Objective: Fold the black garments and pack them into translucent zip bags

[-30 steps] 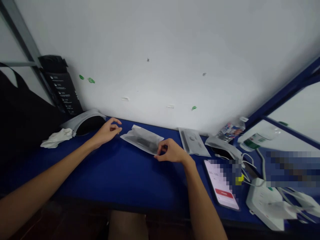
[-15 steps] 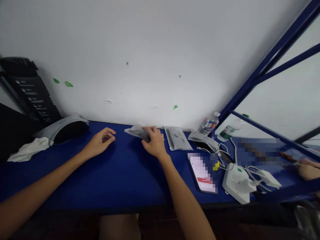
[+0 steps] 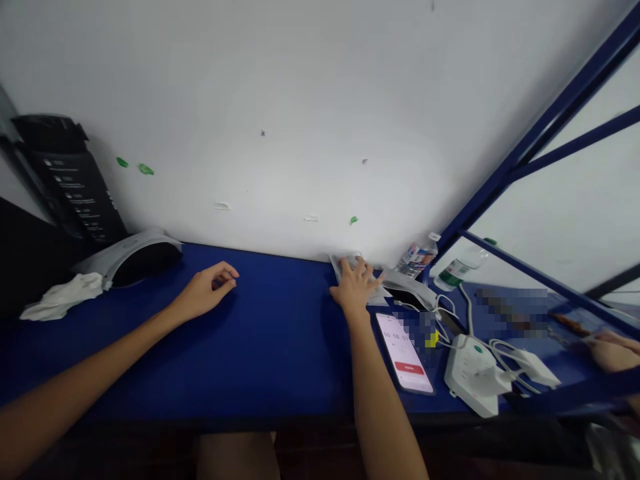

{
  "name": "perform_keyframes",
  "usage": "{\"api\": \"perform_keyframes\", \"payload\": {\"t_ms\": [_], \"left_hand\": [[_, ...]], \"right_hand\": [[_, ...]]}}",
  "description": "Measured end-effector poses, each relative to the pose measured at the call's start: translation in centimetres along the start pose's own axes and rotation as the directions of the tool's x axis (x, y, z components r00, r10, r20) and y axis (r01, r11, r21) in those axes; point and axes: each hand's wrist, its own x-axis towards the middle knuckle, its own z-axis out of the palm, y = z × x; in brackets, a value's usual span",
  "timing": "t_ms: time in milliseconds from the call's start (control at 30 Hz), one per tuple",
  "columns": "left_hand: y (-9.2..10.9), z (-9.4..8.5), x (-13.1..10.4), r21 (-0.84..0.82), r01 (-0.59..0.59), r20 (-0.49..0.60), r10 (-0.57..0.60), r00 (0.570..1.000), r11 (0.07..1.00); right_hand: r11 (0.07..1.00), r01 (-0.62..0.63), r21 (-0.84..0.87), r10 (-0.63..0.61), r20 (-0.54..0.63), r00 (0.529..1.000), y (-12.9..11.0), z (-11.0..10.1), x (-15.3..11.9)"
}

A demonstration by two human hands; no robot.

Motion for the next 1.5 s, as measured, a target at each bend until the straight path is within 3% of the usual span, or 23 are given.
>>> {"api": "perform_keyframes", "payload": {"t_ms": [133, 333, 467, 567, 667, 733, 833, 900, 967, 1067, 1200, 1333, 1500], "left_hand": [[-0.1, 0.1, -0.1, -0.006, -0.02, 0.007, 0.02, 1.0, 1.0], [0.3, 0.3, -0.2, -0.015, -0.042, 0.006, 0.042, 0.999, 0.999], [0.3, 0.2, -0.2, -0.02, -0.054, 0.002, 0.054, 0.999, 0.998], [0.2, 0.2, -0.2, -0.021, -0.071, -0.02, 0.07, 0.997, 0.997], [0.4, 0.2, -0.3, -0.013, -0.097, -0.052, 0.096, 0.994, 0.995], [0.8, 0.1, -0.5, 0.033, -0.132, -0.08, 0.135, 0.988, 0.991], [1.8, -0.3, -0.8, 0.192, -0.218, -0.109, 0.241, 0.964, 0.957], [2.2, -0.8, -0.9, 0.297, -0.28, -0.073, 0.314, 0.947, 0.913], [2.3, -1.3, -0.7, 0.342, -0.337, 0.008, 0.356, 0.934, 0.877], [1.6, -2.1, -0.2, 0.307, -0.363, 0.085, 0.354, 0.931, 0.88], [0.6, -2.4, 0.1, 0.227, -0.346, 0.046, 0.345, 0.937, 0.91], [0.2, -2.0, 0.0, 0.216, -0.367, 0.028, 0.37, 0.929, 0.905], [0.3, -0.9, -0.5, 0.201, -0.41, 0.0, 0.419, 0.908, 0.889]], "right_hand": [[0.999, -0.032, -0.033, 0.035, 0.116, 0.993, -0.3, 0.4, 0.0], [0.998, -0.054, -0.013, 0.054, -0.033, 0.998, 0.7, 1.7, 0.3], [0.999, -0.048, 0.012, 0.049, -0.075, 0.996, 0.7, 1.1, 0.1], [0.997, 0.027, 0.074, -0.01, -0.213, 0.977, 0.1, -0.4, -0.1], [0.966, 0.214, 0.145, -0.137, -0.417, 0.898, -1.5, -2.1, -0.6], [0.886, 0.407, 0.222, -0.266, -0.475, 0.839, -3.2, -2.8, -1.2], [0.579, 0.67, 0.465, -0.514, -0.43, 0.743, -6.4, -2.9, -2.8], [0.384, 0.693, 0.61, -0.606, -0.4, 0.688, -8.4, -2.6, -4.0], [0.297, 0.67, 0.681, -0.625, -0.392, 0.675, -9.7, -2.3, -4.8], [0.319, 0.646, 0.693, -0.595, -0.385, 0.706, -9.7, -2.1, -4.9], [0.382, 0.654, 0.653, -0.575, -0.385, 0.721, -8.0, -2.2, -3.9], [0.395, 0.737, 0.548, -0.638, -0.413, 0.649, -7.4, -2.4, -3.7], [0.424, 0.833, 0.356, -0.688, -0.471, 0.552, -9.3, -3.0, -5.3]]}}
